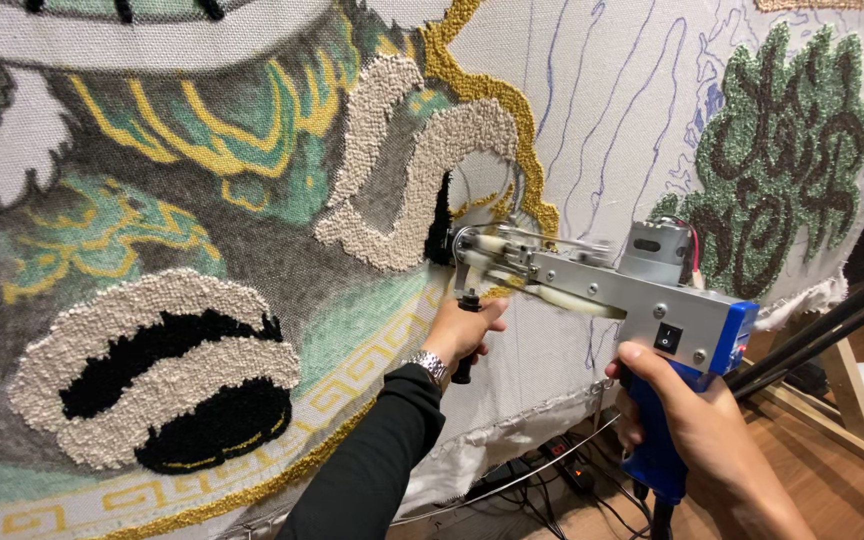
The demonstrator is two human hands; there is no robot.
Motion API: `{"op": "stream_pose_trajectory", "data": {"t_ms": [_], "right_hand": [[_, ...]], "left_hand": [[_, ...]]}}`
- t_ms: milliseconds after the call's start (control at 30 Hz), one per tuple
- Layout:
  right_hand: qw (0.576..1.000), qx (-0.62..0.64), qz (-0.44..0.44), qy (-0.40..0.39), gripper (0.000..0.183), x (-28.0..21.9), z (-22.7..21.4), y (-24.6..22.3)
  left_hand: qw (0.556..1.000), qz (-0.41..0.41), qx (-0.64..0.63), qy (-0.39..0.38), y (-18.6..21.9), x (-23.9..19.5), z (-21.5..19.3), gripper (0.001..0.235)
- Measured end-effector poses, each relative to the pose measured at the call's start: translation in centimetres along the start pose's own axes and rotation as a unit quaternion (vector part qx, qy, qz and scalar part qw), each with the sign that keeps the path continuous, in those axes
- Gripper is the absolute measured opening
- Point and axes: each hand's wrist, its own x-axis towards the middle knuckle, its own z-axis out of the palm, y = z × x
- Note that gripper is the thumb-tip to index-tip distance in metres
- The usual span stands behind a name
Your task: The person uses a handheld electric tufting gun to apply yarn into a stretched canvas, following a pre-drawn design. They guide the tool along the outlines of the pattern to create textured lines and fill areas with color.
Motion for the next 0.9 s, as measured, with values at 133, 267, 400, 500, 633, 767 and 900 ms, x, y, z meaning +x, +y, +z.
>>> {"op": "stream_pose_trajectory", "data": {"t_ms": [133, 267, 400, 500, 633, 767, 900], "right_hand": [[0.999, -0.002, 0.038, 0.031, 0.032, 0.6, -0.3, 0.1], [1.0, -0.005, 0.017, -0.015, 0.041, 1.2, -1.3, 1.0], [1.0, 0.013, 0.0, -0.013, 0.037, 1.0, -0.8, 0.6], [0.999, 0.0, 0.028, 0.021, 0.038, 0.1, 0.4, -0.5], [0.998, -0.042, 0.04, 0.031, 0.042, -0.2, 1.2, -1.7], [0.998, -0.016, 0.053, 0.026, 0.041, -0.2, 1.1, -1.6], [0.999, 0.007, 0.044, 0.022, 0.039, 0.2, 0.5, -0.9]], "left_hand": [[1.0, 0.001, -0.005, 0.002, 0.3, 0.7, 0.0, 0.044], [1.0, 0.001, -0.002, 0.001, 0.1, 0.9, -0.1, 0.044], [1.0, 0.001, -0.002, 0.004, 0.1, 1.0, 0.0, 0.043], [1.0, 0.018, 0.015, 0.014, 0.3, 1.2, -0.1, 0.042], [1.0, 0.006, -0.015, 0.011, 0.4, 1.2, -0.1, 0.04], [1.0, 0.0, -0.008, 0.012, 0.6, 1.0, -0.1, 0.041], [1.0, 0.004, -0.007, 0.015, 0.9, 0.9, 0.0, 0.041]]}}
